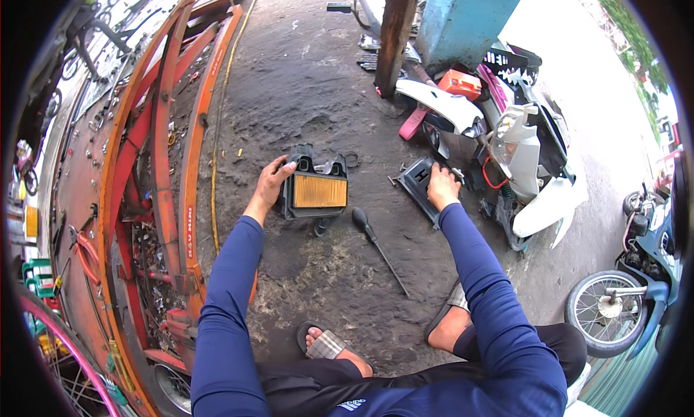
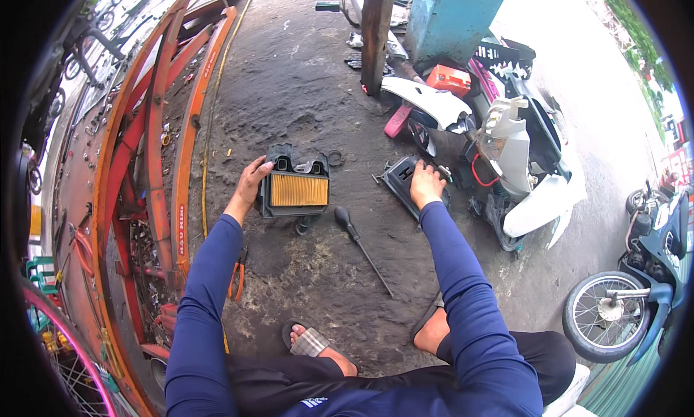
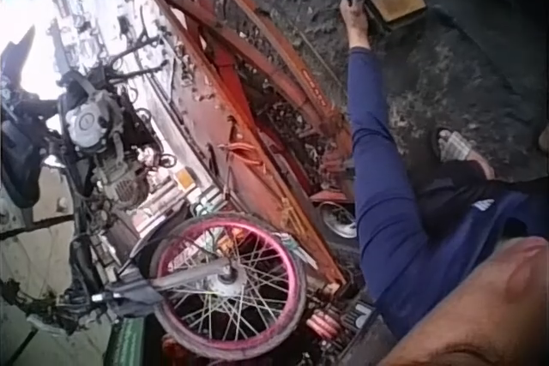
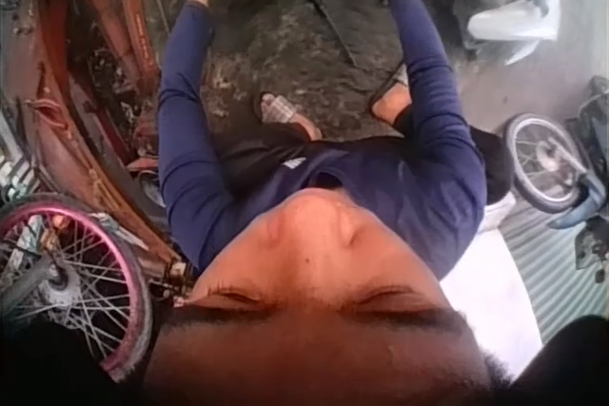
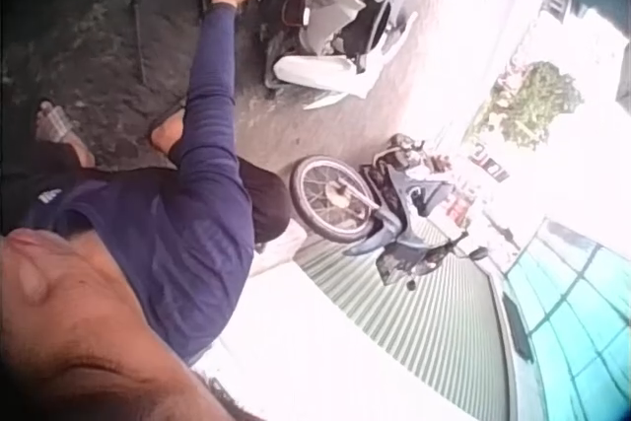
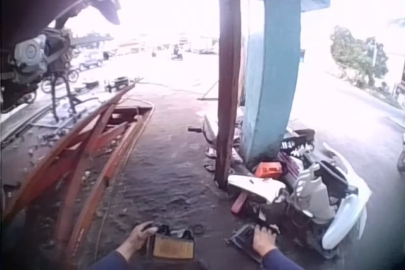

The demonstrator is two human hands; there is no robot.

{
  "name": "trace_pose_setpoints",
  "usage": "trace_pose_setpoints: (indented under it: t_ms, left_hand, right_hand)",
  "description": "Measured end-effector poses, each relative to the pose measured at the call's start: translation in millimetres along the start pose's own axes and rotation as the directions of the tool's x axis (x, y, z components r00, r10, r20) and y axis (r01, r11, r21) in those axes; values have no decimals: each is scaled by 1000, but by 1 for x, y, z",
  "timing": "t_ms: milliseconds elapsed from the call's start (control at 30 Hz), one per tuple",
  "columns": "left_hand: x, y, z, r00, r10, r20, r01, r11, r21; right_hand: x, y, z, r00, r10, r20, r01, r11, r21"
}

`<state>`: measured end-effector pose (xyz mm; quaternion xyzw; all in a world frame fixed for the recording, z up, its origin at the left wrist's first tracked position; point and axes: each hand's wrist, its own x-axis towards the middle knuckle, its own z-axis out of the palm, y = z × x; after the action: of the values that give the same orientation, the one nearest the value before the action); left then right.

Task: Removing screws and disassembling the air filter housing of a motorcycle using a screwdriver.

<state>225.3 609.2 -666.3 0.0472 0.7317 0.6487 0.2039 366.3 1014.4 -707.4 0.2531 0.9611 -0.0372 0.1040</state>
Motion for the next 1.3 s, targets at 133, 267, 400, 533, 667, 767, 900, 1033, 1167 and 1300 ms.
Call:
trace_pose_setpoints:
  t_ms: [133, 267, 400, 533, 667, 767, 900, 1033, 1167, 1300]
  left_hand:
    - [-3, -14, -8, 999, 13, -44, -15, 998, -63]
    - [-1, -11, -17, 998, 9, -66, -25, 969, -246]
    - [7, 6, -13, 999, 0, 36, 18, 873, -487]
    - [3, 17, -9, 997, 28, 68, 14, 834, -551]
    - [-3, 21, -14, 996, 0, 84, 47, 831, -554]
    - [-4, 21, -14, 992, 74, 107, -14, 877, -480]
    - [-11, 16, -16, 997, 56, 58, -25, 901, -433]
    - [-10, 2, -37, 999, 24, 34, -5, 884, -467]
    - [-8, 5, -26, 998, -64, -24, 39, 817, -576]
    - [-4, 4, -34, 994, -35, -105, -32, 814, -580]
  right_hand:
    - [-29, -41, -17, 951, -153, -268, 219, 947, 236]
    - [-67, -120, -55, 681, -580, -447, 727, 609, 317]
    - [-78, -159, -75, 571, -681, -458, 817, 529, 230]
    - [-68, -163, -82, 559, -690, -460, 822, 535, 196]
    - [-74, -172, -93, 553, -718, -422, 823, 550, 141]
    - [-73, -173, -93, 571, -727, -382, 815, 556, 162]
    - [-73, -161, -101, 591, -665, -457, 806, 506, 306]
    - [-60, -123, -119, 743, -440, -505, 664, 579, 473]
    - [-28, -30, -110, 908, -175, -380, 359, 794, 491]
    - [-6, 34, -96, 967, -64, -246, 151, 924, 351]
